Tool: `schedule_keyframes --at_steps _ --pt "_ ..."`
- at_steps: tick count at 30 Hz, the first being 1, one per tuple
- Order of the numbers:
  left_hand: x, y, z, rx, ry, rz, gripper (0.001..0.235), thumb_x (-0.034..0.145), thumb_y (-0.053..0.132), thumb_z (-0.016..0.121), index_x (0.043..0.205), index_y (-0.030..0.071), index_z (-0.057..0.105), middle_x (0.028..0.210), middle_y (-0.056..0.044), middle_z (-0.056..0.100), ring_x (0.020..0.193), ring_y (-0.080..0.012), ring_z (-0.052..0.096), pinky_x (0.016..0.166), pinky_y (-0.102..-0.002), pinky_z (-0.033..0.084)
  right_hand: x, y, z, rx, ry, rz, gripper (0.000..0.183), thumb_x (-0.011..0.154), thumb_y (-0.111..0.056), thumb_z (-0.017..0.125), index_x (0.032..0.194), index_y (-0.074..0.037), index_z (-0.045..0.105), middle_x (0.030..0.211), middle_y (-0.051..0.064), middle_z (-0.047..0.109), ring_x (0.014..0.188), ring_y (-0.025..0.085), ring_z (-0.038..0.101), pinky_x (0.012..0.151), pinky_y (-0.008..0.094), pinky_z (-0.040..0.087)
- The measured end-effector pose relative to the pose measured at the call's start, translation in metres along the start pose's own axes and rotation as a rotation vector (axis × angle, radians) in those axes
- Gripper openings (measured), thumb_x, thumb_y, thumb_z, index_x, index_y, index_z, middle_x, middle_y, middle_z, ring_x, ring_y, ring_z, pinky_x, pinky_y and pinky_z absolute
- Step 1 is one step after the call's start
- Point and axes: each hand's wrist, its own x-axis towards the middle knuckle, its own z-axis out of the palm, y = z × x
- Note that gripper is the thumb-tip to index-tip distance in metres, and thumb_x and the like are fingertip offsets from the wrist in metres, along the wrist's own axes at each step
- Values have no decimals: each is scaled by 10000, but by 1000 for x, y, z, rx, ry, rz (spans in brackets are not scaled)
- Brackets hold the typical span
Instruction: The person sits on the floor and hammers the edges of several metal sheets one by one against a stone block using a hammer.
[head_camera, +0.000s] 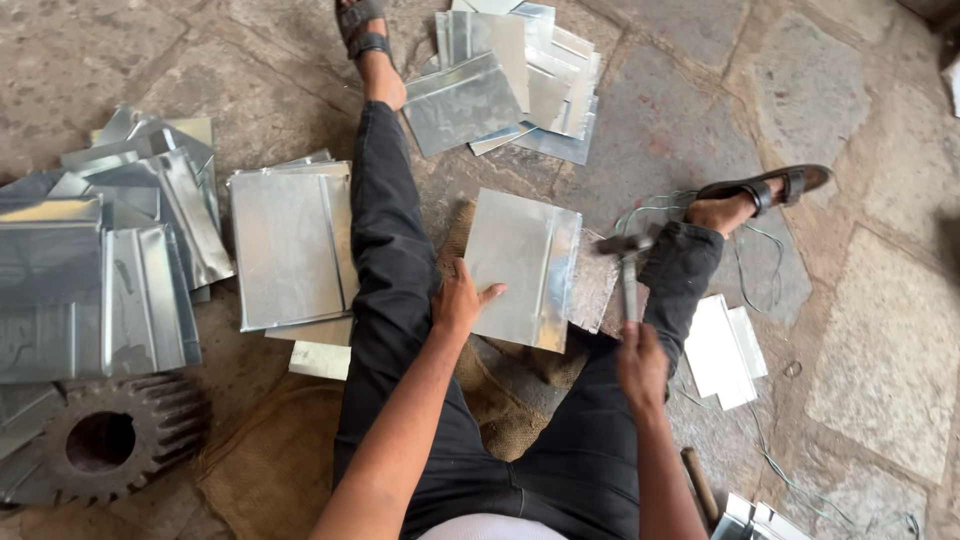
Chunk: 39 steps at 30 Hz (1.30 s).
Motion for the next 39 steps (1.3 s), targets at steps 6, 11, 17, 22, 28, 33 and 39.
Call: schedule_keyframes --at_steps 6,11,17,22,28,33,39 --pt "-13 8 -11 18 -64 -15 1115 742 811 676 1421 -23 381 1023 -301 715 981 -411 729 744 -491 617 -6 -6 -3 231 44 10 362 1155 -345 426 1109 -23 585 760 159 650 589 155 559 491 438 481" --pt "-12 -1 -3 -17 -49 -16 1184 727 809 648 1479 -53 343 1033 -297 720 941 -404 751 703 -474 630 17 -19 -15 -110 -218 165 373 1088 -392 443 1099 -80 646 644 88 643 497 216 605 443 404 473" --pt "-7 -4 -8 25 31 44 1243 713 813 705 1495 -66 303 1082 -329 683 940 -438 721 680 -494 612 -1 -14 22 164 115 10 407 1122 -398 489 1145 -3 584 665 187 621 564 304 642 526 415 452" --pt "-31 5 -13 49 -115 -51 1226 725 808 643 1564 -22 312 1052 -292 738 950 -418 749 767 -497 607 13 -5 -10 -123 -4 -63 389 1089 -402 559 1134 -46 711 753 168 677 635 286 650 553 338 463" --pt "-45 6 -30 154 -150 4 1210 710 838 639 1497 -19 310 1076 -315 692 967 -438 723 731 -537 611 0 -20 -19 453 49 63 393 1148 -391 510 1158 -19 636 725 92 562 581 117 488 517 324 366" --pt "-46 9 -25 172 -234 -38 1209 760 832 594 1529 -48 282 1072 -313 715 970 -433 735 764 -526 607 -14 0 5 173 51 -40 388 1122 -399 508 1081 -16 556 646 73 574 563 123 509 503 322 401" --pt "-42 0 -14 149 -213 -51 1207 776 838 565 1524 -72 298 1123 -290 700 946 -410 750 717 -508 630 -1 8 -8 109 -30 200 415 1124 -405 502 1056 -14 619 747 154 620 630 258 588 548 411 458"
